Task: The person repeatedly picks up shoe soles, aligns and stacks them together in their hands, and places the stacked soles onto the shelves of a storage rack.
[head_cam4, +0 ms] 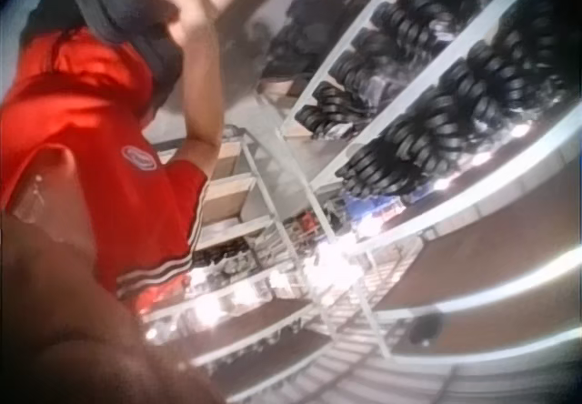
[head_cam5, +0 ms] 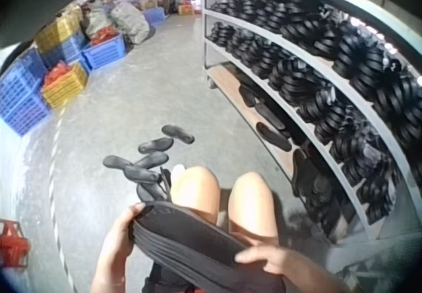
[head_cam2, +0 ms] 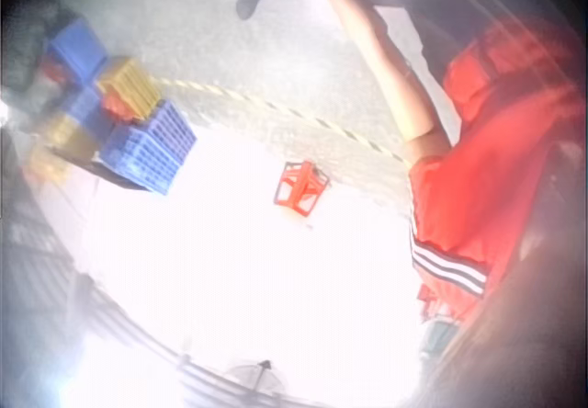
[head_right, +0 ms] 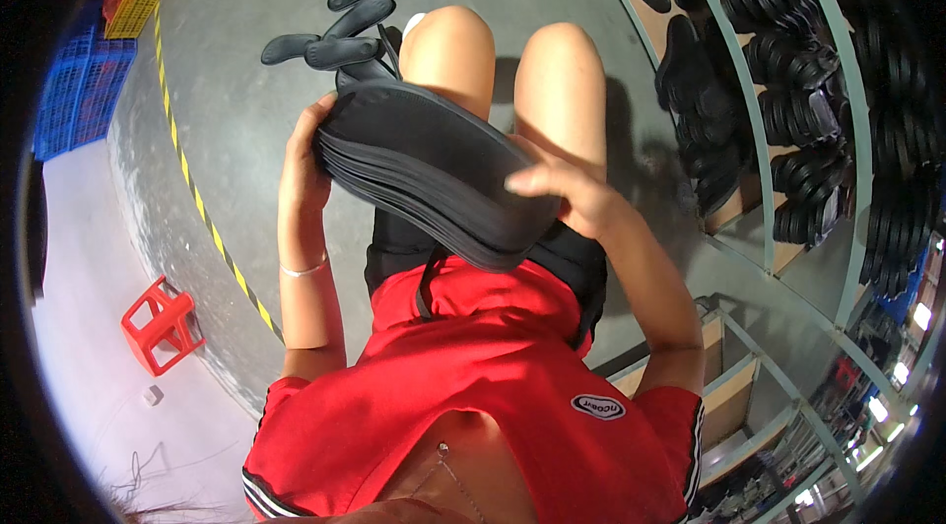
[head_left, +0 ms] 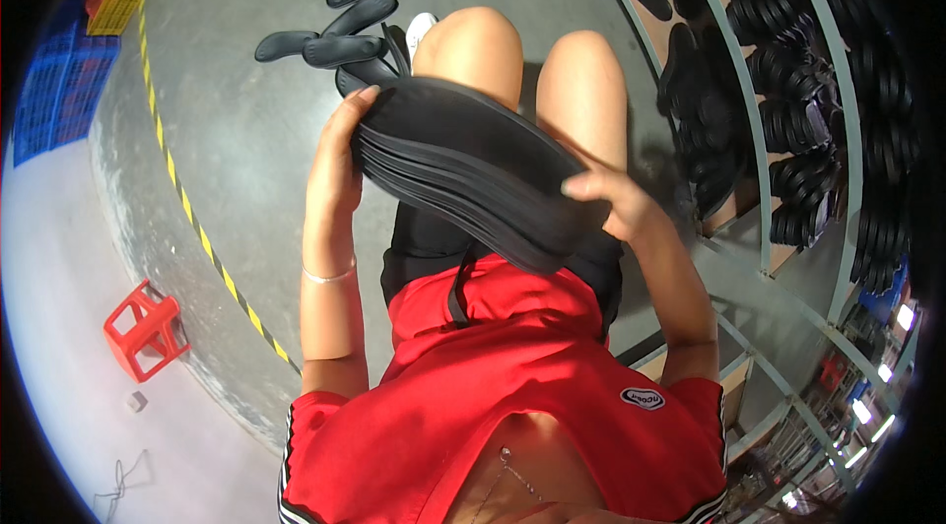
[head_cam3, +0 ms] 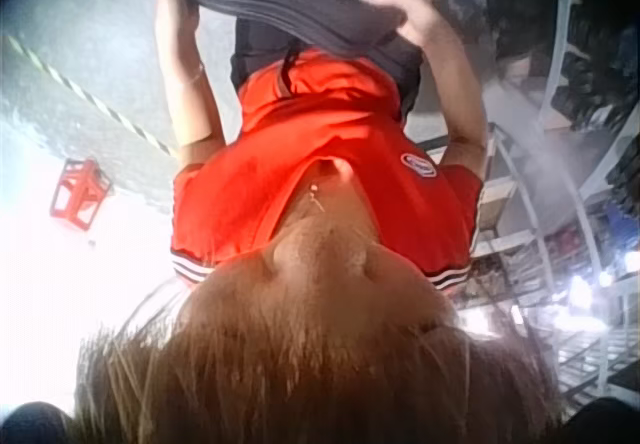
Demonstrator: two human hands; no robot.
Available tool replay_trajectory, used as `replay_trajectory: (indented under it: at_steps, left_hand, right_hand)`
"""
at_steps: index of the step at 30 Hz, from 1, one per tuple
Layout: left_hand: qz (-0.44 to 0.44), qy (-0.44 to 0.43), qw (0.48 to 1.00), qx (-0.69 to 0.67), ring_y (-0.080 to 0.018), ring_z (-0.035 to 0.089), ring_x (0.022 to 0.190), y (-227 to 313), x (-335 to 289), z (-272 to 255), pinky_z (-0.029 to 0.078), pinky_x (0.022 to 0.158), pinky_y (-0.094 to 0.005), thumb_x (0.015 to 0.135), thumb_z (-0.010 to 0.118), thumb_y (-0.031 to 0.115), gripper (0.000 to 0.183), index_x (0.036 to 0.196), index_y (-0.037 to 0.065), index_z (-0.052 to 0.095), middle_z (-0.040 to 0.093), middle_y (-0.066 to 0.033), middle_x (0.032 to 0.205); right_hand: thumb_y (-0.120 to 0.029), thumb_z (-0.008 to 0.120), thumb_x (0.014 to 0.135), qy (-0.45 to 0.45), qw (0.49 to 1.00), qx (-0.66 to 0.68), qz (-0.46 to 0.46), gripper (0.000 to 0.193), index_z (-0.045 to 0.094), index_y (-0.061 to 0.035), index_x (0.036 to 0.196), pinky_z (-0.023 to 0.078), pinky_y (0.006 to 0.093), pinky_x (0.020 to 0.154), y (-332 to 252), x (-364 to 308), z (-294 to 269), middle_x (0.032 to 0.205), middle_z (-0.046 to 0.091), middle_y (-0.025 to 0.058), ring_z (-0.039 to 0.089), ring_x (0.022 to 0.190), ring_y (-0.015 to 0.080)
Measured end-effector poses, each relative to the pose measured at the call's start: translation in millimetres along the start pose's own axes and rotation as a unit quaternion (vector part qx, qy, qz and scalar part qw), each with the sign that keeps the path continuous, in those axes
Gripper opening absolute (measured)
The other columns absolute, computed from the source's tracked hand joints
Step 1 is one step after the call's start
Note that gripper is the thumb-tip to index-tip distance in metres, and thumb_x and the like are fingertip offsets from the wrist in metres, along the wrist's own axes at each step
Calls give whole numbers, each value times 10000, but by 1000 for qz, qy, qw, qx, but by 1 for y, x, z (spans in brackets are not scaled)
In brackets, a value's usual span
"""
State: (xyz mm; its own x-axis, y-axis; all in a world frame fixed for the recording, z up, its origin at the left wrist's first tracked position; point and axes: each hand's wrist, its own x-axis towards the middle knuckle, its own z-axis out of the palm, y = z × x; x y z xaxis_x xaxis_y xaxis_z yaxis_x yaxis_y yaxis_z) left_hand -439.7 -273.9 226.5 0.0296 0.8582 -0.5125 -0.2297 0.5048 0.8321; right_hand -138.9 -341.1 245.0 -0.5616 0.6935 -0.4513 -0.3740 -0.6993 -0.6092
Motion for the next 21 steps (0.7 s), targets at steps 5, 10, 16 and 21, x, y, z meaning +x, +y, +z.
replay_trajectory:
  at_steps: [5,10,16,21]
  left_hand:
    - [61,-103,987,-103,-256,563,1119,15,-21,25,400,1011,-345,725,650,-30,546,1259,-9,534,604,-129,1171]
    - [62,-247,831,-494,-270,546,1167,-23,6,13,342,1121,-457,850,598,23,316,1165,37,584,620,-119,1127]
    - [263,-234,888,-296,-222,584,981,-10,-14,49,317,1130,-429,982,523,311,243,927,74,520,573,-67,913]
    - [407,-214,886,62,-208,595,977,17,-72,100,438,951,-327,641,760,1,383,973,66,581,586,-67,949]
  right_hand:
    - [15,783,609,145,877,-356,-288,812,444,-27,1345,389,363,1018,6,-7,23,1271,510,139,507,1182,239]
    - [5,773,516,158,660,-635,-369,846,478,-60,1306,412,403,976,-33,-29,54,1274,545,125,532,1127,299]
    - [-53,825,520,243,661,-622,-342,873,464,-64,1315,401,428,983,-9,-20,20,1306,510,131,507,1144,330]
    - [-43,788,620,194,717,-530,-409,793,446,-49,1335,376,397,1069,15,4,-15,1336,492,127,463,1261,302]
